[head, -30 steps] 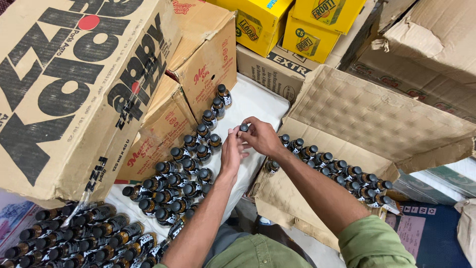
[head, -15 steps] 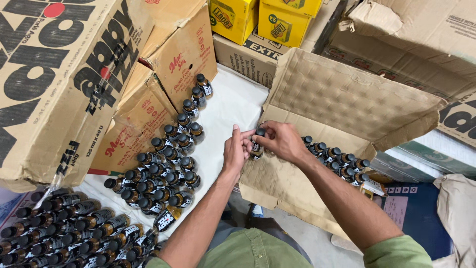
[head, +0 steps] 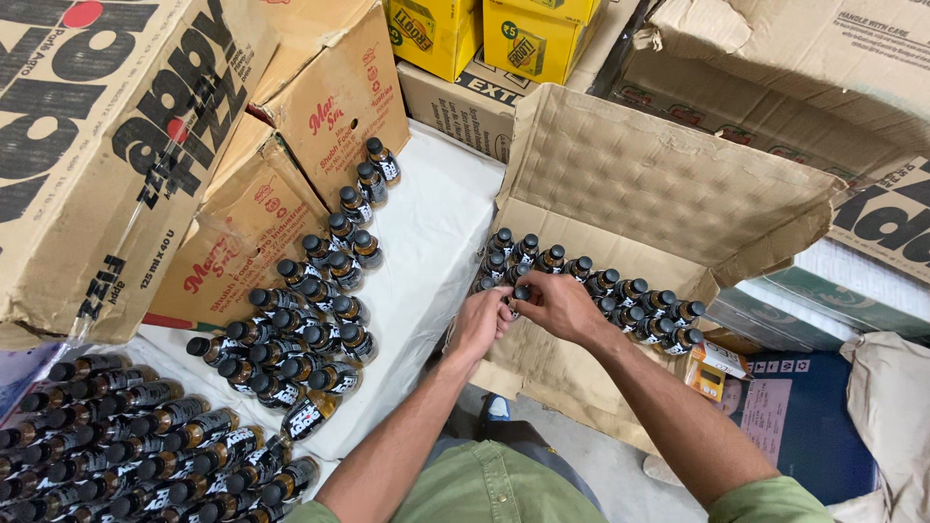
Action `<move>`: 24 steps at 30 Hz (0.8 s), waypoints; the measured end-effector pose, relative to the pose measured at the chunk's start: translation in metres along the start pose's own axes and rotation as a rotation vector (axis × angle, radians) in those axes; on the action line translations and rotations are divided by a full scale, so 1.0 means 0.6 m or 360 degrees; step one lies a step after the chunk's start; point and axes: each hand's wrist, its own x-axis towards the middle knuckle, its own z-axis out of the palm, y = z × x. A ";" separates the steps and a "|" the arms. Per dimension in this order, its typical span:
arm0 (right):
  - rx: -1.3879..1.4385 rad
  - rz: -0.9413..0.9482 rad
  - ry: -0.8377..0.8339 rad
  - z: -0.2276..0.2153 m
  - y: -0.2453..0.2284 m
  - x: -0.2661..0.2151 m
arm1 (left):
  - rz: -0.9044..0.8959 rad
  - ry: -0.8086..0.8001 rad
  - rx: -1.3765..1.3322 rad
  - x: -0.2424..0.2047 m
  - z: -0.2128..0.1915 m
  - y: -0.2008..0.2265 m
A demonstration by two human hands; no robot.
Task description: The person opens a cardboard box and places small bottles into it one by one, arranging them in neat rows. The person continues filling the box until it is full.
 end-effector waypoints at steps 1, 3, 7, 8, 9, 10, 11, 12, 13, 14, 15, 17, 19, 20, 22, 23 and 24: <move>0.0002 -0.0004 -0.0003 0.006 0.005 0.003 | -0.0001 0.0005 0.0001 0.004 0.001 -0.007; -0.0051 0.0022 -0.0049 0.016 0.013 0.011 | -0.0139 0.0041 0.0183 0.014 0.004 -0.021; -0.0129 0.0035 -0.0089 0.033 0.033 0.029 | -0.0287 0.0013 0.0092 -0.022 0.003 0.004; -0.0143 0.0028 -0.0088 0.038 0.041 0.035 | -0.0346 0.0010 -0.0070 -0.021 0.001 -0.002; -0.0158 0.0024 -0.0088 0.044 0.050 0.039 | -0.0405 0.0005 -0.0233 -0.021 0.000 -0.010; -0.0156 0.0020 -0.0093 0.047 0.049 0.039 | -0.0407 0.0012 -0.0235 -0.012 -0.003 -0.014; -0.0158 -0.0012 -0.0087 0.047 0.049 0.041 | -0.0385 0.0017 -0.0288 0.000 -0.006 -0.015; -0.0160 -0.0044 -0.0081 0.047 0.048 0.044 | -0.0361 0.0021 -0.0341 0.011 -0.008 -0.015; -0.0159 -0.0047 -0.0083 0.053 0.051 0.046 | -0.0362 0.0026 -0.0342 0.010 -0.009 -0.014; -0.0201 -0.0065 -0.0092 0.059 0.053 0.049 | -0.0356 0.0021 -0.0344 0.008 -0.011 -0.014; -0.0244 -0.0082 -0.0101 0.065 0.056 0.051 | -0.0349 0.0016 -0.0348 0.006 -0.012 -0.013; -0.0229 -0.0093 -0.0114 0.058 0.046 0.047 | -0.0346 0.0001 -0.0341 0.021 -0.014 -0.029; -0.0214 -0.0101 -0.0126 0.055 0.044 0.042 | -0.0343 -0.0018 -0.0334 0.027 -0.014 -0.039; -0.0205 -0.0118 -0.0123 0.056 0.047 0.040 | -0.0329 -0.0011 -0.0326 0.027 -0.014 -0.041; -0.0200 -0.0140 -0.0112 0.052 0.057 0.046 | -0.0306 -0.0006 -0.0318 0.030 -0.013 -0.034; -0.0219 -0.0147 -0.0137 0.055 0.064 0.047 | -0.0272 0.0036 -0.0355 0.026 -0.013 -0.032; -0.0238 -0.0154 -0.0162 0.059 0.072 0.048 | -0.0238 0.0079 -0.0391 0.022 -0.013 -0.030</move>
